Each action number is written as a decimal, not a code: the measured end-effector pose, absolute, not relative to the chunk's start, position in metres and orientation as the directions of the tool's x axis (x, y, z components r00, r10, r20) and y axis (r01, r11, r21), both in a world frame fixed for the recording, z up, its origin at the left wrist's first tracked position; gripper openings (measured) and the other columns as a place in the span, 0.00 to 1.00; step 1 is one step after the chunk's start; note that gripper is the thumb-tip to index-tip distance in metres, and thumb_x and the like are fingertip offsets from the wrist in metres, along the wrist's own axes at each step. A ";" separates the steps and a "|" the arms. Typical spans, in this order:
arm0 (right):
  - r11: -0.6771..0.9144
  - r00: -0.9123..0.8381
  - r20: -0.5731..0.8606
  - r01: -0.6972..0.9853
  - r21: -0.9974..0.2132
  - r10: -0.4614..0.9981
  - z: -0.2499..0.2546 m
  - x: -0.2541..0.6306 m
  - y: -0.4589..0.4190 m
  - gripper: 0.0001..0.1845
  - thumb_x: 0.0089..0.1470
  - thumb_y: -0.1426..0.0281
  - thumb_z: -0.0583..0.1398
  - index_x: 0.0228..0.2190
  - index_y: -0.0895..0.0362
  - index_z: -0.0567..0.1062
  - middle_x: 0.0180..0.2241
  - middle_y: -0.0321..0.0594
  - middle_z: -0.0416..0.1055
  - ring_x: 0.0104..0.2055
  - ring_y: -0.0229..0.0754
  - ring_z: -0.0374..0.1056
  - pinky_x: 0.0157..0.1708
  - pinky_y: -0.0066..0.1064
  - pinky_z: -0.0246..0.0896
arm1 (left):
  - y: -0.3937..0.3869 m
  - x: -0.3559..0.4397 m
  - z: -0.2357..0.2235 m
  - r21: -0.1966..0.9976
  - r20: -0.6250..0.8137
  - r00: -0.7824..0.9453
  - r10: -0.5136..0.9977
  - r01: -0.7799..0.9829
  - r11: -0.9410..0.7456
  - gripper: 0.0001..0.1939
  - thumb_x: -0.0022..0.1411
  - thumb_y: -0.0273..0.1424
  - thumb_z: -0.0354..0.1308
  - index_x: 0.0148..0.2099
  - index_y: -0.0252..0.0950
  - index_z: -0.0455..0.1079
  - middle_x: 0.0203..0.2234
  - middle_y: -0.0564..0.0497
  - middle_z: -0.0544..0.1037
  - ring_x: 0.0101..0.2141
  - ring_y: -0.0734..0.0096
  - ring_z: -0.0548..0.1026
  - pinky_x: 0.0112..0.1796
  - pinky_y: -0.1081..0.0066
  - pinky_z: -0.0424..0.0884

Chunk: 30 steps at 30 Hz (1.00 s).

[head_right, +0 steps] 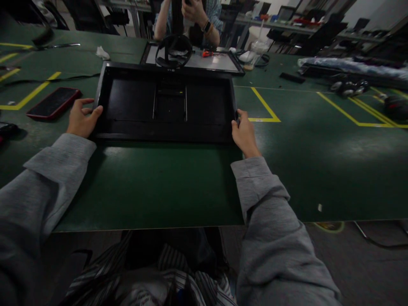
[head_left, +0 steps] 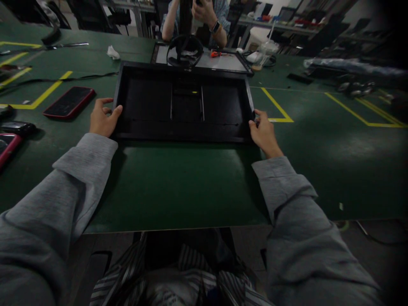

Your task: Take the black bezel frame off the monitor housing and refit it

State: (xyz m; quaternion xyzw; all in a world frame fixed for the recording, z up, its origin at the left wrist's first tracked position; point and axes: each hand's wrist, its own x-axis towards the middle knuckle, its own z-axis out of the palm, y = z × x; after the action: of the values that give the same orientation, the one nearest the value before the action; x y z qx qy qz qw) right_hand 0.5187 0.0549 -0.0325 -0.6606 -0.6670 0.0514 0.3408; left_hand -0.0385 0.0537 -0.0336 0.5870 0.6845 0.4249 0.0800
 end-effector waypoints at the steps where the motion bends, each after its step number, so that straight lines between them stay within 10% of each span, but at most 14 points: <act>1: 0.117 0.108 0.380 0.845 -0.522 0.919 -0.032 0.518 0.055 0.32 0.64 0.57 0.55 0.66 0.51 0.64 0.54 0.52 0.76 0.60 0.64 0.70 0.62 0.63 0.63 | 0.052 -0.037 -0.033 0.666 0.394 -0.320 0.862 0.746 -0.027 0.32 0.64 0.42 0.64 0.65 0.33 0.67 0.44 0.40 0.81 0.44 0.59 0.80 0.52 0.59 0.73; 18: 0.048 0.154 0.341 0.856 -0.515 0.927 -0.038 0.520 0.060 0.32 0.63 0.61 0.55 0.66 0.54 0.63 0.56 0.55 0.74 0.60 0.66 0.69 0.62 0.63 0.61 | 0.040 -0.019 -0.013 0.559 0.279 -0.319 0.906 0.821 0.117 0.32 0.66 0.32 0.61 0.70 0.33 0.64 0.53 0.37 0.80 0.53 0.48 0.79 0.58 0.48 0.70; 30: 0.103 0.068 0.383 0.907 -0.409 0.921 -0.032 0.521 0.059 0.32 0.63 0.66 0.55 0.67 0.57 0.66 0.65 0.52 0.68 0.67 0.62 0.62 0.67 0.61 0.54 | 0.038 -0.023 -0.010 0.407 0.386 -0.235 0.892 0.911 0.064 0.28 0.65 0.34 0.61 0.65 0.31 0.71 0.60 0.39 0.75 0.52 0.56 0.79 0.59 0.57 0.71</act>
State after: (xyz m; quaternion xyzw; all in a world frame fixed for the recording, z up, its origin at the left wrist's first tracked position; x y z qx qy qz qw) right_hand 0.5214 0.0592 -0.0321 -0.6696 -0.6825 0.0124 0.2929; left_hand -0.0228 0.0375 -0.0097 0.6183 0.7291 0.2930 -0.0164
